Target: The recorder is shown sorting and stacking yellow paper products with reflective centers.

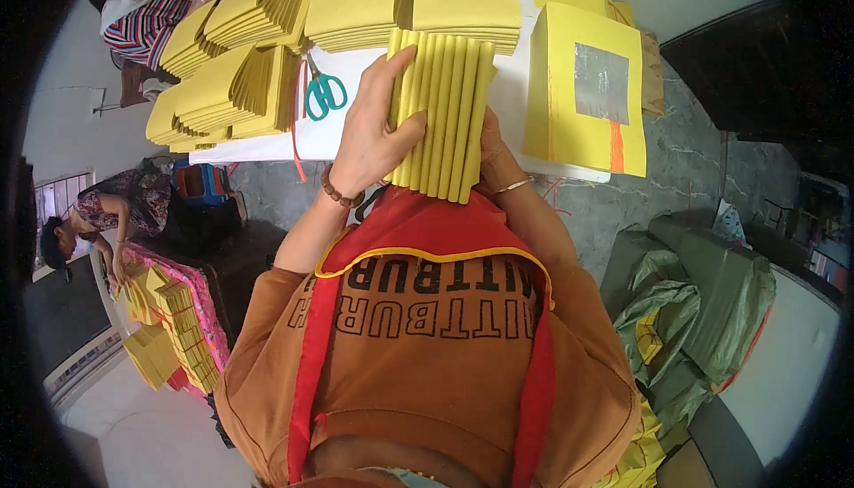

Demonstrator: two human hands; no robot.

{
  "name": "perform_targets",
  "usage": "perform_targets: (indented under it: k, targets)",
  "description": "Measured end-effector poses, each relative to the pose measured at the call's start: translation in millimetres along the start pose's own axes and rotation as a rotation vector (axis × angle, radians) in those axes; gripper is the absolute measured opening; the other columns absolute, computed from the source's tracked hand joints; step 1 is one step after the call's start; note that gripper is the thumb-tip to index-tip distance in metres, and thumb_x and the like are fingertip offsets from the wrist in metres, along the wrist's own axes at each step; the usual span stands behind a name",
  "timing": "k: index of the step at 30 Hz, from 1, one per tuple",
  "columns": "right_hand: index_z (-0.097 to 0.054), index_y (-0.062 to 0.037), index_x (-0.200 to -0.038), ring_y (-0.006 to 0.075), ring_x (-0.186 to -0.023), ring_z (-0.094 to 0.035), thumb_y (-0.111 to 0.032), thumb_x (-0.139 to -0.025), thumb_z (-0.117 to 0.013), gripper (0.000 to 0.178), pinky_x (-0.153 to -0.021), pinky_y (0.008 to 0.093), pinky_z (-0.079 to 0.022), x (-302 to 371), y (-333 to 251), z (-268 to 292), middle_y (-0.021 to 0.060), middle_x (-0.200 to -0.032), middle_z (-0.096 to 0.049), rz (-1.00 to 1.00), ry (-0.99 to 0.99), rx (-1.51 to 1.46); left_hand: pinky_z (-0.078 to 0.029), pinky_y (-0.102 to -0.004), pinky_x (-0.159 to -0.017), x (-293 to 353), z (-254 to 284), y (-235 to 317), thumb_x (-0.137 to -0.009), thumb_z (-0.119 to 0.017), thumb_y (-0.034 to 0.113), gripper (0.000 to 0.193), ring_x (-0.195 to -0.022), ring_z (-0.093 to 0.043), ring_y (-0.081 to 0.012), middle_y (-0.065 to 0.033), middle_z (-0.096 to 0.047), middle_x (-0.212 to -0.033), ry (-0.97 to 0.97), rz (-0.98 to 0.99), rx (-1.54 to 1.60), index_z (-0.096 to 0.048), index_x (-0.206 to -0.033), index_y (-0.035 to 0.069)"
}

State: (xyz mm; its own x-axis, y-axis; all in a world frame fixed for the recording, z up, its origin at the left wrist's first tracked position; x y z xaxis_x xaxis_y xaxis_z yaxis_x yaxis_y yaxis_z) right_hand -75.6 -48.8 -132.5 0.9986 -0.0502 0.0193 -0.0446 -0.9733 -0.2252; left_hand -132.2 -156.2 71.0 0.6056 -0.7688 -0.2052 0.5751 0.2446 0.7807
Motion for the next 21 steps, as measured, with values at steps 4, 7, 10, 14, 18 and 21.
perform_targets:
  k: [4, 7, 10, 14, 18, 21]
  targets:
    - [-0.044, -0.0004, -0.130, 0.0283, -0.106, -0.058, -0.039, -0.086, -0.051, 0.059, -0.092, 0.0435, -0.048, 0.0, -0.6, -4.3, 0.0176, -0.121, -0.055, 0.030, -0.005, 0.009, -0.036, -0.0387, -0.100, 0.7, -1.1, -2.2, -0.071, -0.060, 0.008, 0.066, -0.120, -0.042, -0.0363, -0.0226, -0.041, -0.129, 0.012, -0.002, -0.009, -0.038, -0.133, 0.005]
    - [-0.044, -0.0004, -0.129, 0.0277, -0.105, -0.059, -0.039, -0.085, -0.053, 0.059, -0.091, 0.0427, -0.049, -0.8, -1.9, -3.8, 0.0173, -0.121, -0.056, 0.014, 0.071, 0.070, -0.036, -0.0387, -0.100, 0.6, -1.2, -3.3, -0.071, -0.060, 0.009, 0.065, -0.120, -0.042, -0.0367, -0.0226, -0.042, -0.128, 0.025, 0.009, -0.013, -0.039, -0.132, 0.005]
    - [-0.046, -0.0001, -0.127, 0.0273, -0.103, -0.059, -0.037, -0.082, -0.057, 0.060, -0.090, 0.0420, -0.050, 0.2, -6.9, 20.5, 0.0167, -0.119, -0.057, 0.008, 0.013, 0.096, -0.036, -0.0380, -0.101, -2.0, -5.5, -4.6, -0.071, -0.060, 0.008, 0.070, -0.122, -0.042, -0.0339, -0.0220, -0.040, -0.131, -0.007, -0.036, -0.040, -0.033, -0.135, 0.005]
    - [-0.050, 0.0003, -0.123, 0.0255, -0.100, -0.060, -0.028, -0.077, -0.066, 0.056, -0.088, 0.0391, -0.050, 13.3, -37.6, -31.9, 0.0143, -0.115, -0.058, 0.002, 0.079, 0.178, -0.030, -0.0372, -0.105, -3.3, 4.8, -16.2, -0.069, -0.068, 0.013, 0.099, -0.128, -0.035, -0.0321, -0.0238, -0.031, -0.138, -0.037, 0.018, 0.457, -0.003, -0.143, 0.003]
    - [-0.053, -0.0006, -0.117, 0.0225, -0.100, -0.059, -0.016, -0.066, -0.078, 0.059, -0.086, 0.0343, -0.049, 20.3, -65.0, -90.9, 0.0106, -0.110, -0.059, 0.169, 0.196, 0.870, -0.022, -0.0407, -0.109, -4.3, 9.6, -27.1, -0.057, -0.085, 0.027, 0.137, -0.133, -0.025, -0.0371, -0.0267, -0.020, -0.144, -0.187, -0.058, 0.353, 0.022, -0.139, 0.001]
    - [-0.051, -0.0020, -0.118, 0.0204, -0.104, -0.055, -0.011, -0.061, -0.083, 0.066, -0.087, 0.0329, -0.048, 24.2, -57.3, -103.2, 0.0091, -0.113, -0.056, 0.249, 0.250, 1.143, -0.021, -0.0455, -0.108, 2.6, 7.4, -33.7, -0.050, -0.088, 0.031, 0.144, -0.133, -0.020, -0.0419, -0.0268, -0.019, -0.144, -0.147, -0.059, 0.218, 0.020, -0.139, 0.000]
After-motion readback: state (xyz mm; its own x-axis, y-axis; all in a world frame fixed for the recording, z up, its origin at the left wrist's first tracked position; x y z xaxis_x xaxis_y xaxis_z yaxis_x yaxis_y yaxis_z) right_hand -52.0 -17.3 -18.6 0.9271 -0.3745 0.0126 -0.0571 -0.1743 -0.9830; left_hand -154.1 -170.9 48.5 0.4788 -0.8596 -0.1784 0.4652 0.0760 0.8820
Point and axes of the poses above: each hand's wrist, its own x-axis away from the middle knuckle, its own z-axis out of the back of the hand, y = z × x, the point moved 5 cm from there along -x, towards the middle knuckle
